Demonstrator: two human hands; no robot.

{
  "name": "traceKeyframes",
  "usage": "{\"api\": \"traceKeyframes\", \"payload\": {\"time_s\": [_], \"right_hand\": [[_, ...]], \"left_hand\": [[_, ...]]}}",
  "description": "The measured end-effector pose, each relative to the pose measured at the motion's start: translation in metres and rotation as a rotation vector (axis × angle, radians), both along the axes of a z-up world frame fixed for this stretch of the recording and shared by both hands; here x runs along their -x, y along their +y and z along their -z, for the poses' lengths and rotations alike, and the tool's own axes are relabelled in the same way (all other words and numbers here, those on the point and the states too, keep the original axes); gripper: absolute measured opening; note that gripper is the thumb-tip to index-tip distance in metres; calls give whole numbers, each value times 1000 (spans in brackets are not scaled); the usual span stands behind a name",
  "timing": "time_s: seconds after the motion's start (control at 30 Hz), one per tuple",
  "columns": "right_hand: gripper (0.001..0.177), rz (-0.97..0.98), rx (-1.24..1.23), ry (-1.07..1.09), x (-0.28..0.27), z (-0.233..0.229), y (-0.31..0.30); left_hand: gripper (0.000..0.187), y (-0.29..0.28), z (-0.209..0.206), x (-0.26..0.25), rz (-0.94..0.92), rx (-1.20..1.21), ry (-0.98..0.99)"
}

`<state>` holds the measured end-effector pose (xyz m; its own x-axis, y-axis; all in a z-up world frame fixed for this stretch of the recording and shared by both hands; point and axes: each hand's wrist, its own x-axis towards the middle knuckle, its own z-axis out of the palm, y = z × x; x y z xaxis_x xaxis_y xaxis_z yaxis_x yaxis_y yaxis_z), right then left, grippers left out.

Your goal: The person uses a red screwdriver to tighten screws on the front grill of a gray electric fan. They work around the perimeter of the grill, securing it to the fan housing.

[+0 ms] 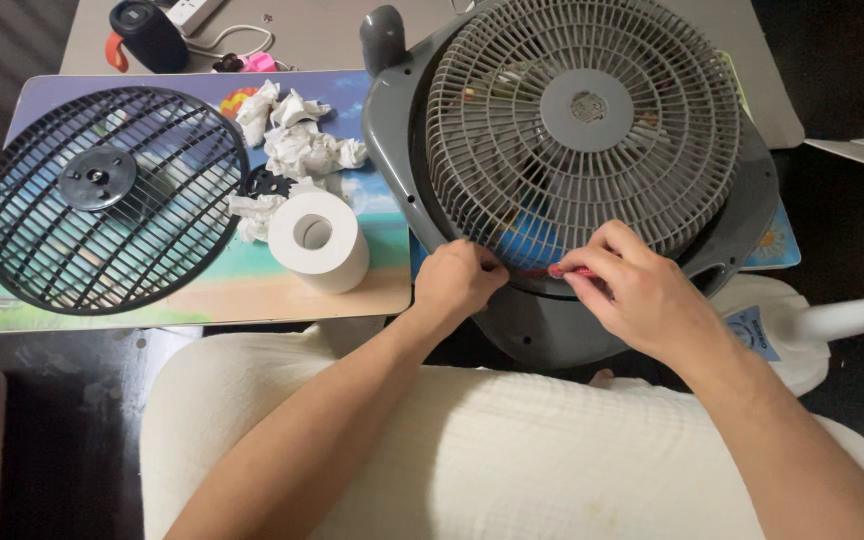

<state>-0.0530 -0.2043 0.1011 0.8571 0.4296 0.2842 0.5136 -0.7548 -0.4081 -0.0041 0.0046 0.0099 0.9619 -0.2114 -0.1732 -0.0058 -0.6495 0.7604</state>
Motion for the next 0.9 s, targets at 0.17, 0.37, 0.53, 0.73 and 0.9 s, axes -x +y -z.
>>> {"api": "traceKeyframes", "payload": {"time_s": [0.17, 0.37, 0.53, 0.73, 0.9], "right_hand": [[14, -7, 10, -1, -1, 7, -2], [13, -6, 8, 7, -3, 8, -1], [14, -7, 1, -2, -3, 6, -1], [14, 0, 13, -5, -2, 4, 3], [12, -36, 5, -46, -2, 5, 4]], "left_hand": [[25, -2, 5, -3, -4, -46, 17], [27, -1, 11, -6, -1, -60, -4], [33, -3, 13, -7, -3, -84, 1], [27, -1, 6, -5, 0, -53, 13], [21, -1, 1, -2, -11, -6, 18]]}}
